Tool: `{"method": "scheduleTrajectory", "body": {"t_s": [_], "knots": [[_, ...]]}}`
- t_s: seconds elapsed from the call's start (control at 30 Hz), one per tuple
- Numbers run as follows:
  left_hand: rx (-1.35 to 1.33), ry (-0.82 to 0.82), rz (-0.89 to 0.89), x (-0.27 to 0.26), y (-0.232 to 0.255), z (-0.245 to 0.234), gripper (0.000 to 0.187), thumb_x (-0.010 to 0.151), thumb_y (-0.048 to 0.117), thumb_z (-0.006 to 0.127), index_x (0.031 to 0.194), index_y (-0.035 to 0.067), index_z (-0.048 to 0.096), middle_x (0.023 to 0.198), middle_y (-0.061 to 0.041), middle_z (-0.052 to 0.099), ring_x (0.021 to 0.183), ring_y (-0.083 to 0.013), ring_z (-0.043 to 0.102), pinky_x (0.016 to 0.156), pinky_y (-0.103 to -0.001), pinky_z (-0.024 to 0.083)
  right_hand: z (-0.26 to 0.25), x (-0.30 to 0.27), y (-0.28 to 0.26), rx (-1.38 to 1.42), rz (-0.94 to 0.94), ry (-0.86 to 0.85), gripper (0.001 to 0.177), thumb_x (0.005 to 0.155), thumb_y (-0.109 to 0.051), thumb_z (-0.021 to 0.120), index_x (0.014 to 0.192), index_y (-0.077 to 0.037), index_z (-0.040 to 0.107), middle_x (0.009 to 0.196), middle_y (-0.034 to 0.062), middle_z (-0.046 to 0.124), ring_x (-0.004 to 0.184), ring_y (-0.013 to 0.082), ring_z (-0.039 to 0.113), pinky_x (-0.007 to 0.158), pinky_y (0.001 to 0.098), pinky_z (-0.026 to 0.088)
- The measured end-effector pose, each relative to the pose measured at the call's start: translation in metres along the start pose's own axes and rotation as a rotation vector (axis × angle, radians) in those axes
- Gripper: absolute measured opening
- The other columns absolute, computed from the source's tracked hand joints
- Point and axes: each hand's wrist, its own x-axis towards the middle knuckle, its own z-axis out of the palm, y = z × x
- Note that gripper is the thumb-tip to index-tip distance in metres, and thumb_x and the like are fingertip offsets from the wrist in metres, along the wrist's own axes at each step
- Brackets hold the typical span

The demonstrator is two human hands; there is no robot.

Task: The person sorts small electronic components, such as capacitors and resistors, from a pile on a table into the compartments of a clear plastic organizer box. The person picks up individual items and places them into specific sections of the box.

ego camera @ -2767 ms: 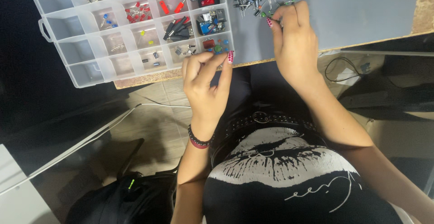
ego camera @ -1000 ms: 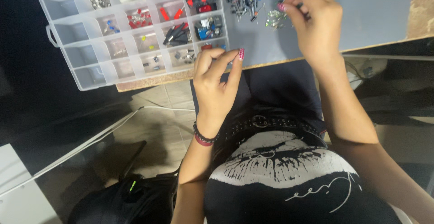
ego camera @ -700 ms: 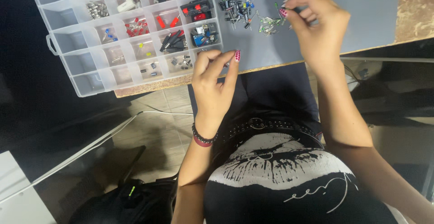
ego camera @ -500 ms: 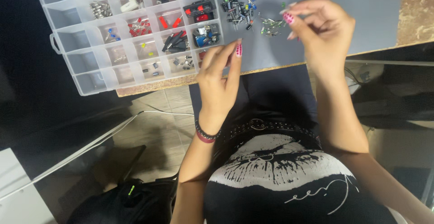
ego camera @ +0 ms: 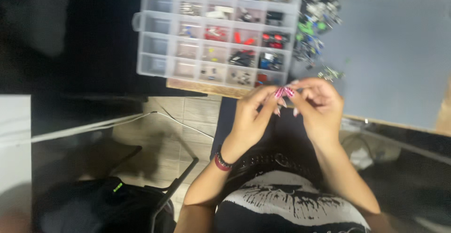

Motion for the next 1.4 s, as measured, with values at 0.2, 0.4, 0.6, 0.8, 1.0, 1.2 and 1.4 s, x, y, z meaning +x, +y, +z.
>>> {"method": "scheduleTrajectory", "body": {"t_s": [0.2,0.4,0.6,0.8,1.0,1.2,1.4], "knots": [[-0.212,0.049,-0.098,-0.011,0.003,-0.029,0.017,0.100,0.003,0.064,0.114,0.002,0.074,0.079,-0.009,0.075,0.065,-0.0115,0.070,0.074,-0.030,0.058,0.029,0.005,-0.004,0.019,-0.055,-0.102,0.026,0.086,0.009,0.080,0.106,0.010,0.063,0.090,0.0215,0.071,0.052,0.0075,0.056,0.047,0.0209,0.050],[-0.022,0.071,0.005,-0.005,0.014,-0.056,0.020,0.103,0.006,0.059,0.116,0.009,0.074,0.079,-0.008,0.074,0.078,-0.0249,0.074,0.081,-0.038,0.058,0.064,0.008,-0.001,-0.077,-0.105,-0.173,0.006,0.100,0.001,0.069,0.105,0.005,0.070,0.111,0.0137,0.060,0.095,0.0144,0.060,0.088,0.0292,0.052],[0.268,0.023,0.088,-0.005,0.033,-0.071,0.027,0.101,-0.001,0.056,0.121,0.008,0.072,0.091,-0.017,0.074,0.086,-0.0339,0.074,0.082,-0.044,0.059,0.071,0.005,0.012,0.139,0.057,-0.220,0.012,0.106,-0.002,0.058,0.098,0.005,0.062,0.104,0.0103,0.050,0.077,0.0112,0.057,0.068,0.0256,0.052],[0.067,0.133,0.038,-0.018,0.018,-0.059,0.018,0.106,0.011,0.057,0.117,0.007,0.070,0.086,-0.008,0.074,0.079,-0.0273,0.073,0.071,-0.038,0.060,0.071,0.020,-0.004,0.125,0.013,-0.139,0.012,0.115,-0.005,0.039,0.117,-0.003,0.051,0.096,0.0125,0.062,0.045,0.0049,0.048,0.044,0.0182,0.038],[0.068,0.181,0.032,-0.007,0.023,-0.068,0.026,0.106,0.012,0.057,0.129,0.008,0.067,0.097,-0.012,0.075,0.084,-0.0240,0.072,0.073,-0.036,0.059,0.068,0.017,-0.016,-0.064,-0.061,-0.230,0.033,0.109,0.005,0.046,0.140,-0.001,0.036,0.086,0.0088,0.057,0.060,0.0104,0.052,0.058,0.0196,0.042],[0.030,0.079,0.067,0.008,0.021,-0.061,0.025,0.106,0.008,0.058,0.127,0.010,0.071,0.118,-0.010,0.075,0.112,-0.0286,0.073,0.093,-0.040,0.060,0.056,0.007,-0.003,-0.030,-0.118,-0.407,0.057,0.101,0.012,0.048,0.144,-0.006,0.015,0.069,0.0062,0.055,0.084,0.0241,0.069,0.081,0.0362,0.058],[-0.200,0.104,-0.094,0.002,0.029,-0.048,0.024,0.103,0.006,0.061,0.124,0.005,0.072,0.122,-0.016,0.074,0.124,-0.0337,0.068,0.108,-0.048,0.054,0.053,0.011,-0.014,-0.034,-0.086,-0.313,0.051,0.098,0.010,0.059,0.137,0.000,0.027,0.062,0.0079,0.058,0.068,0.0185,0.064,0.081,0.0350,0.058]]}}
